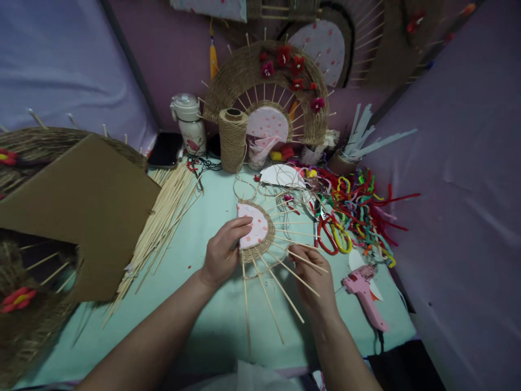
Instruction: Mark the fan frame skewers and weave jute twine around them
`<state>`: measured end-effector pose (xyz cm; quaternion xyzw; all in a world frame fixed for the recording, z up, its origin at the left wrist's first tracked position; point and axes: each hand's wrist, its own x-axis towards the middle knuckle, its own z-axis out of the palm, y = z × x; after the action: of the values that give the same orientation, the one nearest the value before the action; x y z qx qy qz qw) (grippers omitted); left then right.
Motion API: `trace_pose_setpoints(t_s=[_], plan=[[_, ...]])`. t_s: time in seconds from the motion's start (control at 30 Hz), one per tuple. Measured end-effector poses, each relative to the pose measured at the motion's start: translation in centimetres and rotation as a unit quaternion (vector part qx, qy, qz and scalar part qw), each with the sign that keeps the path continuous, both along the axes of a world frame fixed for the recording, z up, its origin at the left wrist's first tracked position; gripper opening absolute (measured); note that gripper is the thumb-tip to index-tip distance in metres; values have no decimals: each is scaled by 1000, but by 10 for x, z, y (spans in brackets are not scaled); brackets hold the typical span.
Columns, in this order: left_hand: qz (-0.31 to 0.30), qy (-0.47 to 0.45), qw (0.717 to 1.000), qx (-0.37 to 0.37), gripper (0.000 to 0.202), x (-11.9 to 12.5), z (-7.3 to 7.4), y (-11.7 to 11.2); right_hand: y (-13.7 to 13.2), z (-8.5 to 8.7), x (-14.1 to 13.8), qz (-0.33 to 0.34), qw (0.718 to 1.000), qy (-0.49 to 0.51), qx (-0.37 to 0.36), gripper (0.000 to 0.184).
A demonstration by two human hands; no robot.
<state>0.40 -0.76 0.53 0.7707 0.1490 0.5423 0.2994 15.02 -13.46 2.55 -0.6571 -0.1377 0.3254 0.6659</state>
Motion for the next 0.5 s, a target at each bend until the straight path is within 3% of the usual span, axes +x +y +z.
trace_pose_setpoints(t_s=[0.23, 0.5], plan=[[3, 0, 1000, 9, 34, -1, 0, 1, -1, -9, 4, 14, 999, -30, 1, 30], [3, 1, 1000, 4, 32, -3, -3, 3, 1, -8, 5, 43, 996, -70, -17, 27]])
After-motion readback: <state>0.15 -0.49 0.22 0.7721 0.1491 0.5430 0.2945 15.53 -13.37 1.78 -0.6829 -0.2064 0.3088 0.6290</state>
